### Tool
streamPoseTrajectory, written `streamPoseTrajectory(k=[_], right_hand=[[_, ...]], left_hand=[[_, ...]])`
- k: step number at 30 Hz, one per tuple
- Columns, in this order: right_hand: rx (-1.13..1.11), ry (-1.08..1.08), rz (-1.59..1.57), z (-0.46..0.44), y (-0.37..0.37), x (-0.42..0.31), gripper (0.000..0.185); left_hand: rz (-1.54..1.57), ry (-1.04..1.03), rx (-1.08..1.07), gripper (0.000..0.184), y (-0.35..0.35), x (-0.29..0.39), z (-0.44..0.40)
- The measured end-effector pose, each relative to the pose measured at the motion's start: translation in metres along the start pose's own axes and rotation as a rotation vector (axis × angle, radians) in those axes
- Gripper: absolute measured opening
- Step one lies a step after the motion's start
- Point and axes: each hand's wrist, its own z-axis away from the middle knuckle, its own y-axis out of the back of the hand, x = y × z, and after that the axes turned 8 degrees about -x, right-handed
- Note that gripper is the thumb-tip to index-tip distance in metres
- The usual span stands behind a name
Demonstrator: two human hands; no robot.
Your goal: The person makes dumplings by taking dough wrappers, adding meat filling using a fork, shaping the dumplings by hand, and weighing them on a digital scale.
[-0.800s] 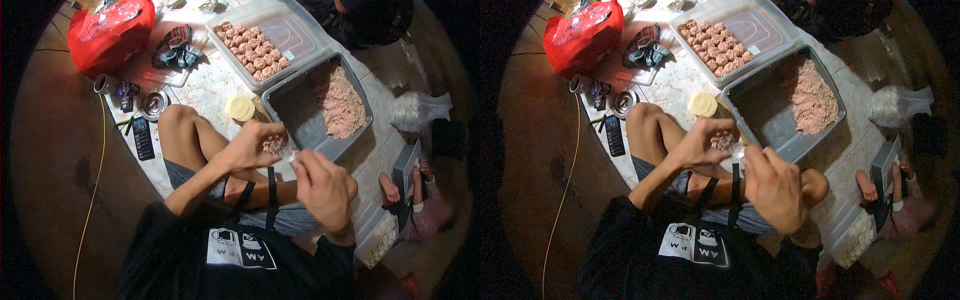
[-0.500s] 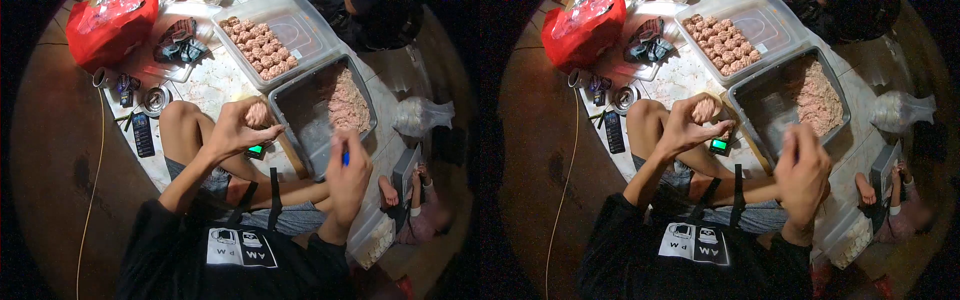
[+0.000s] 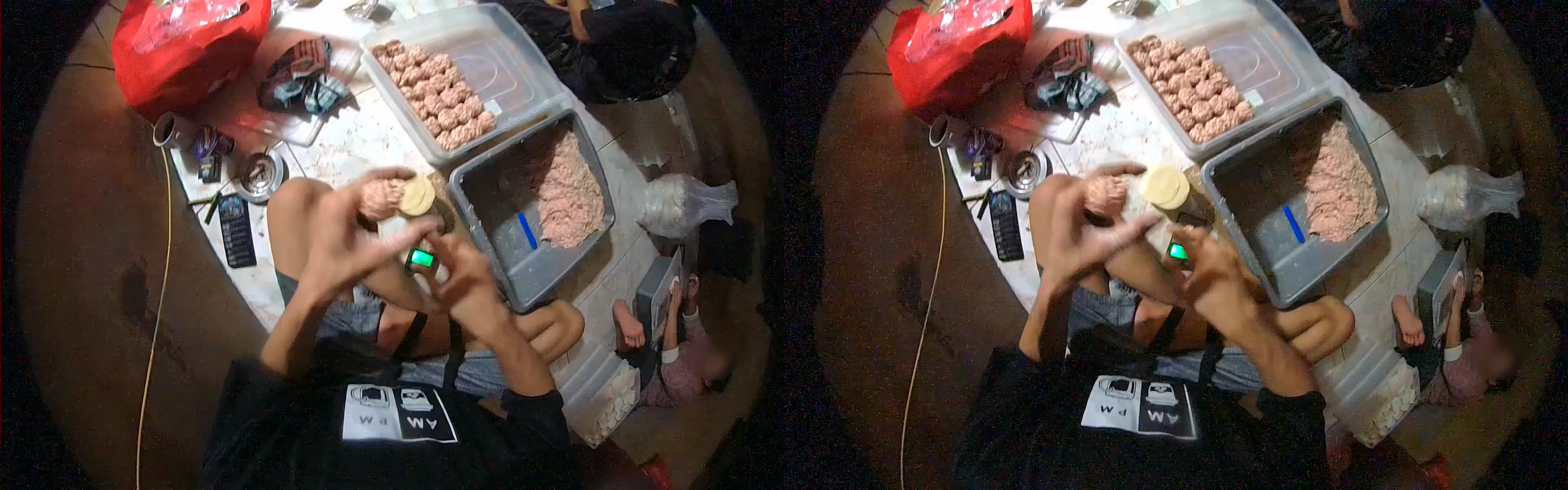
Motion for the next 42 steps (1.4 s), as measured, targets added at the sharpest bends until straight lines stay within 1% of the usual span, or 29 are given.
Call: streamPoseTrajectory(k=[1, 2, 3, 5, 7, 8, 9, 11, 12, 14, 16, 17, 19, 21, 23, 24, 25, 26, 27, 28, 30, 33, 35, 36, 38, 39, 40, 41, 42], right_hand=[[-0.099, -0.065, 0.186, 0.002, -0.015, 0.006, 0.050], [-0.137, -0.114, 0.163, -0.007, -0.026, 0.015, 0.049], [-0.172, -0.164, 0.140, -0.015, -0.035, 0.027, 0.050], [-0.188, -0.109, 0.278, -0.020, -0.060, 0.056, 0.041], [-0.251, -0.090, 0.213, -0.028, -0.056, 0.053, 0.027], [-0.277, -0.048, 0.212, -0.032, -0.044, 0.046, 0.024], [-0.304, -0.011, 0.207, -0.037, -0.026, 0.030, 0.022], [-0.070, 0.033, 0.337, -0.062, 0.041, -0.023, 0.018], [0.099, 0.039, 0.399, -0.080, 0.069, -0.038, 0.020], [0.340, 0.080, 0.388, -0.123, 0.125, -0.052, 0.027], [0.195, 0.068, 0.438, -0.172, 0.152, -0.031, 0.031], [0.127, 0.111, 0.515, -0.197, 0.154, -0.014, 0.029], [0.041, 0.181, 0.597, -0.252, 0.154, 0.019, 0.024], [0.023, 0.223, 0.586, -0.313, 0.156, 0.057, 0.022], [0.027, 0.196, 0.570, -0.360, 0.151, 0.083, 0.025], [0.028, 0.160, 0.574, -0.378, 0.147, 0.091, 0.028], [0.027, 0.126, 0.580, -0.394, 0.143, 0.094, 0.031], [-0.092, -0.069, 0.473, -0.406, 0.138, 0.098, 0.046], [-0.094, -0.070, 0.503, -0.409, 0.134, 0.100, 0.050], [-0.095, -0.076, 0.530, -0.409, 0.129, 0.101, 0.054], [-0.178, -0.084, 0.573, -0.406, 0.127, 0.098, 0.059], [0.176, 0.306, 0.775, -0.367, 0.117, 0.089, 0.045], [0.104, 0.146, 0.662, -0.316, 0.129, 0.022, 0.045], [0.110, 0.105, 0.531, -0.283, 0.127, -0.012, 0.045], [-0.041, 0.122, 0.279, -0.214, 0.107, -0.058, 0.058], [-0.137, 0.199, 0.177, -0.188, 0.092, -0.071, 0.071], [-0.242, 0.265, 0.069, -0.163, 0.078, -0.085, 0.085], [-0.253, 0.322, 0.115, -0.146, 0.064, -0.087, 0.084], [-0.261, 0.276, 0.065, -0.135, 0.058, -0.094, 0.075]], left_hand=[[0.006, -0.070, -0.006, 0.042, 0.000, 0.008, 0.000], [0.031, -0.072, 0.047, 0.042, 0.004, 0.010, 0.012], [0.202, 0.032, 0.358, 0.031, -0.001, 0.007, 0.014], [0.268, 0.001, 0.226, 0.030, 0.002, 0.003, 0.022], [-0.054, -0.212, -0.060, 0.030, -0.001, -0.012, 0.023], [-0.227, -0.130, 0.053, 0.029, -0.010, -0.012, 0.026], [-0.025, 0.020, 0.093, 0.026, -0.006, -0.015, 0.018], [0.387, 0.330, 0.156, 0.022, 0.004, -0.023, 0.004], [0.313, 0.331, 0.072, 0.019, 0.007, -0.030, 0.001], [0.292, 0.164, 0.267, 0.018, 0.010, -0.057, 0.020], [0.373, 0.187, 0.425, 0.018, 0.034, -0.023, 0.006], [0.389, 0.178, 0.309, 0.018, 0.043, -0.040, 0.017], [0.033, 0.071, 0.214, 0.035, 0.035, -0.032, 0.000], [0.126, 0.065, -0.009, 0.021, 0.036, -0.056, 0.004], [0.454, 0.368, -0.004, 0.019, 0.018, -0.051, -0.003], [0.445, 0.331, -0.075, 0.020, 0.028, -0.039, -0.013], [0.430, 0.257, 0.039, 0.021, 0.029, -0.044, -0.012], [0.414, 0.183, 0.153, 0.022, 0.030, -0.051, -0.006], [0.396, 0.112, 0.261, 0.024, 0.032, -0.057, 0.004], [0.578, 0.352, 0.211, 0.026, 0.036, -0.063, 0.015], [0.354, 0.240, 0.145, 0.027, 0.033, -0.070, 0.013], [0.247, 0.166, 0.123, 0.029, 0.025, -0.070, 0.005], [0.232, 0.148, 0.204, 0.032, 0.022, -0.065, -0.004], [0.172, 0.189, 0.177, 0.051, 0.029, -0.062, -0.001], [0.237, 0.103, 0.230, 0.071, 0.021, -0.066, -0.003], [0.269, 0.059, 0.254, 0.081, 0.017, -0.067, -0.003], [0.204, 0.092, 0.150, 0.104, 0.015, -0.065, 0.000], [0.130, 0.016, 0.124, 0.108, 0.011, -0.063, 0.000], [0.241, 0.043, 0.125, 0.109, 0.006, -0.054, 0.001]])
